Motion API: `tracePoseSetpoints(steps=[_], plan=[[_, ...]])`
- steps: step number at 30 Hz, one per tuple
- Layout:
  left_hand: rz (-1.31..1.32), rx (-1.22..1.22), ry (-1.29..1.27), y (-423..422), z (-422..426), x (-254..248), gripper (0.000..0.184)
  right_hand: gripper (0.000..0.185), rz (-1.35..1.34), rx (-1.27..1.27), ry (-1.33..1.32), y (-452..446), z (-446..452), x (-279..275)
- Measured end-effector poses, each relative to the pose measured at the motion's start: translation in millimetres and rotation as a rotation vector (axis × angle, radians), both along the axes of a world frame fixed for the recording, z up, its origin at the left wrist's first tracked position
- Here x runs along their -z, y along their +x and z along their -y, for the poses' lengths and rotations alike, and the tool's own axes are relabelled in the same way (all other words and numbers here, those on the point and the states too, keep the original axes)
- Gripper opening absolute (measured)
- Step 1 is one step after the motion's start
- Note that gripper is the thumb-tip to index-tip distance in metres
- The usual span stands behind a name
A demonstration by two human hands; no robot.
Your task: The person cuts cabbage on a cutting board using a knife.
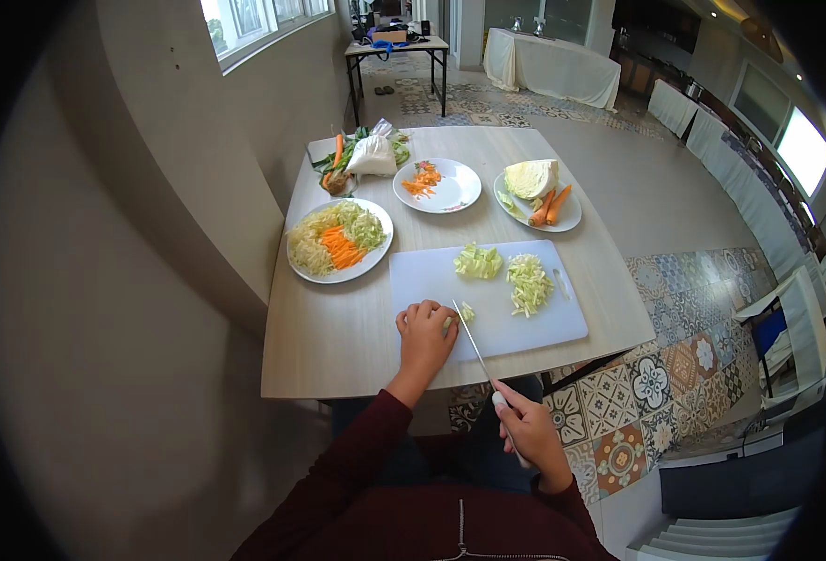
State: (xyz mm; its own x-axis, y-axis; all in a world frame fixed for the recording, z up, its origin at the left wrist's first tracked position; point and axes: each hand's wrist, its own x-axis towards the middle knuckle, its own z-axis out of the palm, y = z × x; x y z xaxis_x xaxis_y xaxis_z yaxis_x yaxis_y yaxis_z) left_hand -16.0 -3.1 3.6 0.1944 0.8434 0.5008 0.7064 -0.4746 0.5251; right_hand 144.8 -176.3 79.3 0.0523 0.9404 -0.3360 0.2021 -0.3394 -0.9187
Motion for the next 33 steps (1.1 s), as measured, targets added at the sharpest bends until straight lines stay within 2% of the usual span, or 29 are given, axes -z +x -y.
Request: tracePoseSetpoints(steps=[12,21,33], plan=[[-0.004,-0.010,0.008,1.5,-0.3,1.1,0.010,0.045,0.047,-0.030,-0.103,5.8,5.6,-15.3],[-0.006,-0.004,0.022,0.6,0.5,0.6,0.010,0.046,0.010,-0.030,-0.022,2.3,-16.7,3.7],[-0.021,-0.011,0.010,1.1,0.4,1.5,0.012,0.044,0.097,-0.042,-0.074,9.3,10.8,-14.3]])
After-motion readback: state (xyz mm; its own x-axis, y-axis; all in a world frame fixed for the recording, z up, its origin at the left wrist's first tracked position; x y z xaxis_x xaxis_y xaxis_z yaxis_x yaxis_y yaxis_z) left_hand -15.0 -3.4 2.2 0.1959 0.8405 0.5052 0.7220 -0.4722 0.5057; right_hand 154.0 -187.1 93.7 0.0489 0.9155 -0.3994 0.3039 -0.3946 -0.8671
